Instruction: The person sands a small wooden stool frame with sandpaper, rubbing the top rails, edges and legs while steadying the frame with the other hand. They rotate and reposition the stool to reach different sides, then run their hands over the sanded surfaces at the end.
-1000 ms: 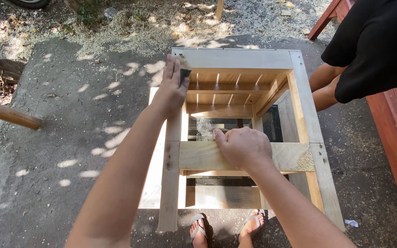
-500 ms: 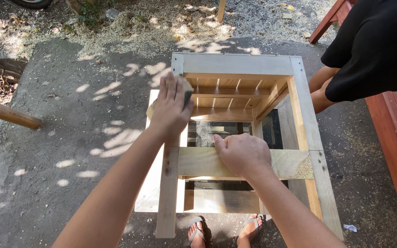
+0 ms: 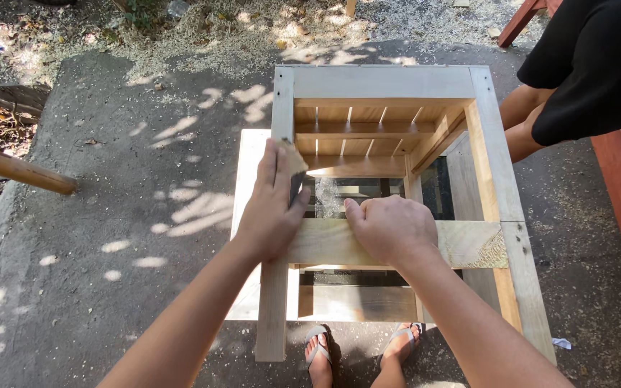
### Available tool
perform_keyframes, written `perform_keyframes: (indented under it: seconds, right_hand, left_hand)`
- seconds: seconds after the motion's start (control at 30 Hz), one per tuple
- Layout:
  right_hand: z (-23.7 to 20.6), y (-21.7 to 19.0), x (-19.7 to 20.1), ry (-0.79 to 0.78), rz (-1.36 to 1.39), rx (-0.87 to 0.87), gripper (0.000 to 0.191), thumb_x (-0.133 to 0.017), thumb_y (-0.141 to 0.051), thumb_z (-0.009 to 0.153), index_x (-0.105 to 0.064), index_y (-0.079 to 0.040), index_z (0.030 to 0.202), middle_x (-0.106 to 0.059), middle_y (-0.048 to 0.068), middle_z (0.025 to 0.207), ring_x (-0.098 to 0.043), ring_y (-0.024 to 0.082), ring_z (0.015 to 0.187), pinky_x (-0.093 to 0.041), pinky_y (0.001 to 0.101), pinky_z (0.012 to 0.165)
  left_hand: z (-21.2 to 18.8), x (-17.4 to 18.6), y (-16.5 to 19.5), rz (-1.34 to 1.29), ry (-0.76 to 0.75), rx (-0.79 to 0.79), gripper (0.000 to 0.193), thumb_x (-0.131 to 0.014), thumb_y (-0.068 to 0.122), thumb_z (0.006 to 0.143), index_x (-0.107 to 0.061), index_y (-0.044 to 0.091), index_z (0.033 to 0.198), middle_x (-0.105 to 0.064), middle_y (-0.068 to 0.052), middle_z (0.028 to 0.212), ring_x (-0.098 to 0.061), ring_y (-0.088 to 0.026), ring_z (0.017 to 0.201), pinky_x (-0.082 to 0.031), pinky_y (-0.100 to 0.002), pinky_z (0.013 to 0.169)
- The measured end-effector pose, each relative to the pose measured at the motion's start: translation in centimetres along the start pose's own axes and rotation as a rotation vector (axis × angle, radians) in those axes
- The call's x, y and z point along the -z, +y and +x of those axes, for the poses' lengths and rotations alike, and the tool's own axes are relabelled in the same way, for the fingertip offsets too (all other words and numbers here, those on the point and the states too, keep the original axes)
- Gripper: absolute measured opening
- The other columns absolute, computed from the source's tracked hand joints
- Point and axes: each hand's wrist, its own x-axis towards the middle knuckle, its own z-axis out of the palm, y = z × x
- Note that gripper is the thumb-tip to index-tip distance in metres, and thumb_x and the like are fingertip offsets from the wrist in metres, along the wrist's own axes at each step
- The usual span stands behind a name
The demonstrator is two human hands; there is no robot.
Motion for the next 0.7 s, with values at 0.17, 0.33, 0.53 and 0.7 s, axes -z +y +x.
perform_keyframes:
  seconds: [0.17,0.33,0.53,0.7]
  right_hand:
    - [0.0,-0.1,0.4,0.000,-0.021,0.015,0.059,-0.032,-0.055,0.102,-0.081,-0.023,0.095,-0.077,0.010,0.097,-0.072,0.031,0.095,-0.055,0.0473,0.088]
    - [0.0,0.1,0.8,-0.045,0.000,-0.011,0.060,-0.033,-0.056,0.101,-0.081,-0.021,0.093,-0.078,0.009,0.094,-0.074,0.029,0.093,-0.056,0.0464,0.086]
    - [-0.7,-0.3,0.8,-0.039,-0.016,0.019,0.060,-0.033,-0.056,0.102,-0.082,-0.022,0.095,-0.077,0.011,0.095,-0.074,0.030,0.094,-0.057,0.0459,0.087]
    - [-1.1,-0.3,0.9,-0.018,0.029,0.024,0.056,-0.034,-0.056,0.099,-0.081,-0.027,0.098,-0.077,0.010,0.095,-0.073,0.032,0.095,-0.056,0.0463,0.087]
  left_hand:
    - [11.2,0.2,-1.5,0.129,0.167,-0.153,0.074,-0.040,0.037,0.113,-0.010,-0.016,0.156,0.001,-0.034,0.168,-0.009,-0.046,0.157,-0.023,-0.041,0.128]
    - [14.7,0.7,-1.2,0.031,0.137,0.028,0.074,-0.038,0.040,0.109,-0.011,-0.009,0.159,-0.002,-0.026,0.168,-0.008,-0.041,0.157,-0.017,-0.041,0.127]
    - [-0.1,-0.2,0.0,0.066,0.026,0.022,0.074,-0.036,0.041,0.106,-0.014,-0.005,0.159,-0.003,-0.023,0.170,-0.005,-0.043,0.156,-0.015,-0.044,0.124]
    - [0.1,-1.2,-1.3,0.258,0.062,-0.037,0.073,-0.034,0.042,0.107,-0.017,-0.006,0.159,-0.005,-0.023,0.170,-0.005,-0.043,0.157,-0.012,-0.050,0.126]
